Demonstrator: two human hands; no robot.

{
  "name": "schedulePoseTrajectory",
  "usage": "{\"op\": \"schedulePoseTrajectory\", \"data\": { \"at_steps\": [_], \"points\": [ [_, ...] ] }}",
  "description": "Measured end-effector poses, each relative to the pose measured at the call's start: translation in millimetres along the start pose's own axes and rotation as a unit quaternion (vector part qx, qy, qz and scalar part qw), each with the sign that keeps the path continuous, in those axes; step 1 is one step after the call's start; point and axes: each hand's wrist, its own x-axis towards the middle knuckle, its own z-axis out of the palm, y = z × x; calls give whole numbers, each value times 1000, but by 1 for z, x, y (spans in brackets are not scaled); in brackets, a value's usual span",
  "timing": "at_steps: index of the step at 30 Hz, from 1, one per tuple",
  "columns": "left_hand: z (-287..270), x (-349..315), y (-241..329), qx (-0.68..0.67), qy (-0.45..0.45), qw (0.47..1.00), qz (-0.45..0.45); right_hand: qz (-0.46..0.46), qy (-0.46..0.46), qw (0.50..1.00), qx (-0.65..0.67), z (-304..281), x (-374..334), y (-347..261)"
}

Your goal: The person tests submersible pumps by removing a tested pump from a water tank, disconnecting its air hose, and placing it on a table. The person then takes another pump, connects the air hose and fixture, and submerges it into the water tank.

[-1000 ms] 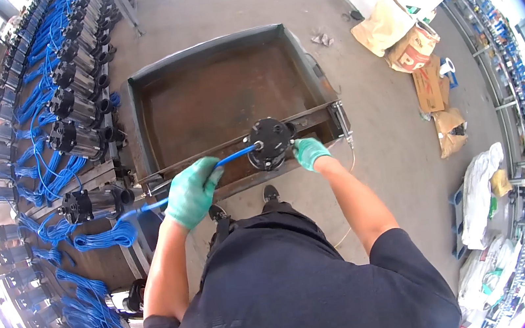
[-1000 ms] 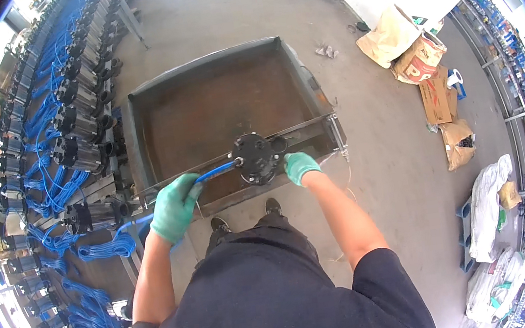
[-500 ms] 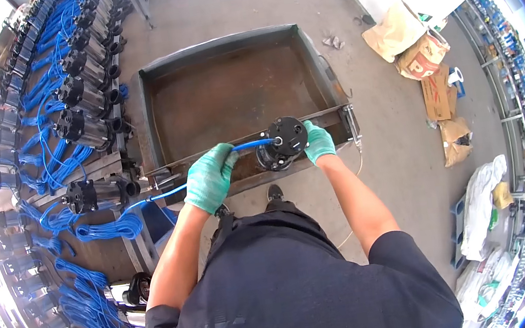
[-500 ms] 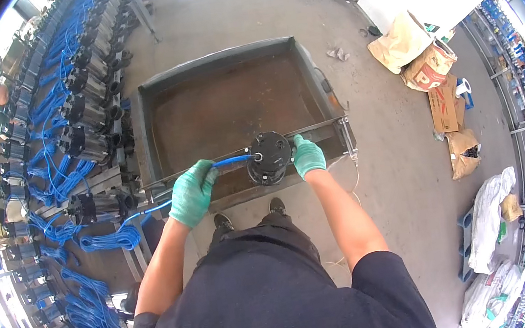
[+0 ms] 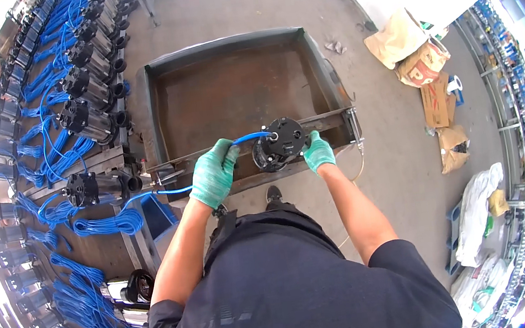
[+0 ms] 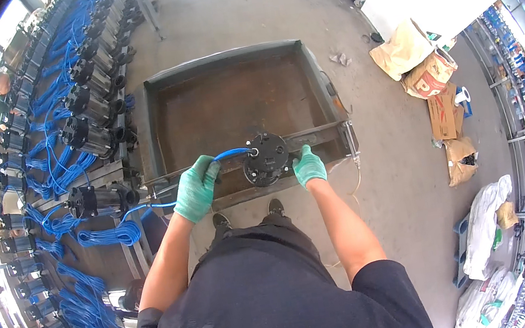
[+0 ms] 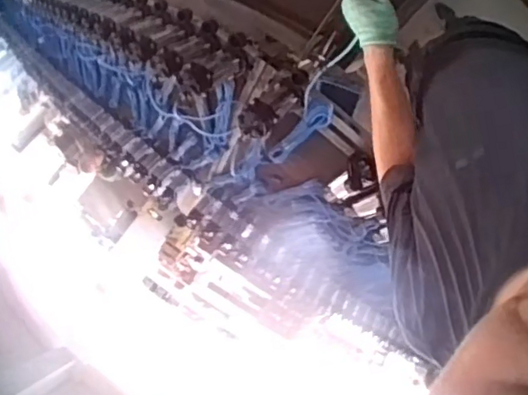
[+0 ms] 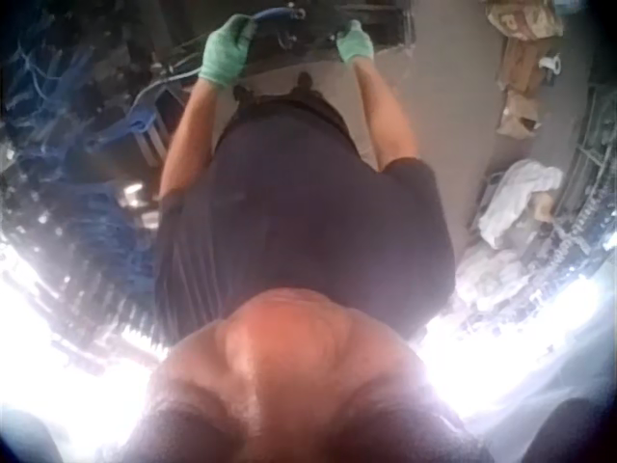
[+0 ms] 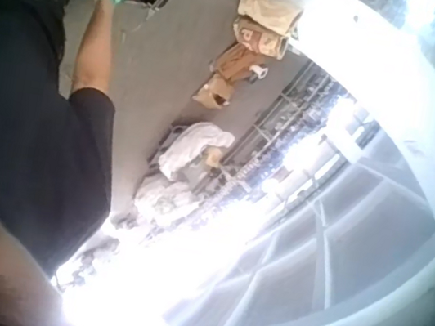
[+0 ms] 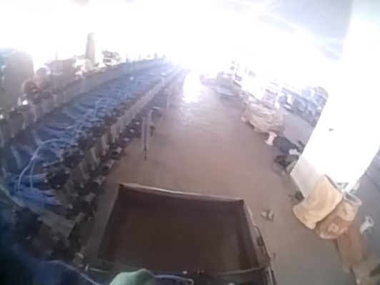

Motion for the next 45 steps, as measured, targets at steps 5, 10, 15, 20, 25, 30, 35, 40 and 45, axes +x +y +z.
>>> {"op": "schedulePoseTrajectory", "data": {
  "at_steps": [5,10,15,20,25,30,35,40,45],
  "points": [
    [-30,-18,-9,-70,128,988,-55,-29,-19,997,67,6,11,9],
    [-82,-76,-88,-303,258,888,-229,-150,-81,984,51,-66,-41,-93],
    [-86,-90,-127,-227,238,892,-309,-229,-76,970,-20,-51,-86,-167],
    [-105,-98,-91,-306,231,899,-212,-206,-87,968,114,-42,-62,-120],
    [-88,-64,-24,-130,62,983,-111,-191,-18,981,42,-3,-21,-36],
    [-39,-15,6,-50,-7,999,3,-185,35,981,-56,44,2,13],
    [-41,-21,-13,-39,35,999,-2,-174,47,983,-15,31,-13,-15],
    [-35,-24,-20,-58,24,997,-42,-172,44,984,-2,31,-10,-16],
    [-44,-37,-22,-100,114,985,-76,-185,-45,982,3,4,6,-20]
  ]
}}
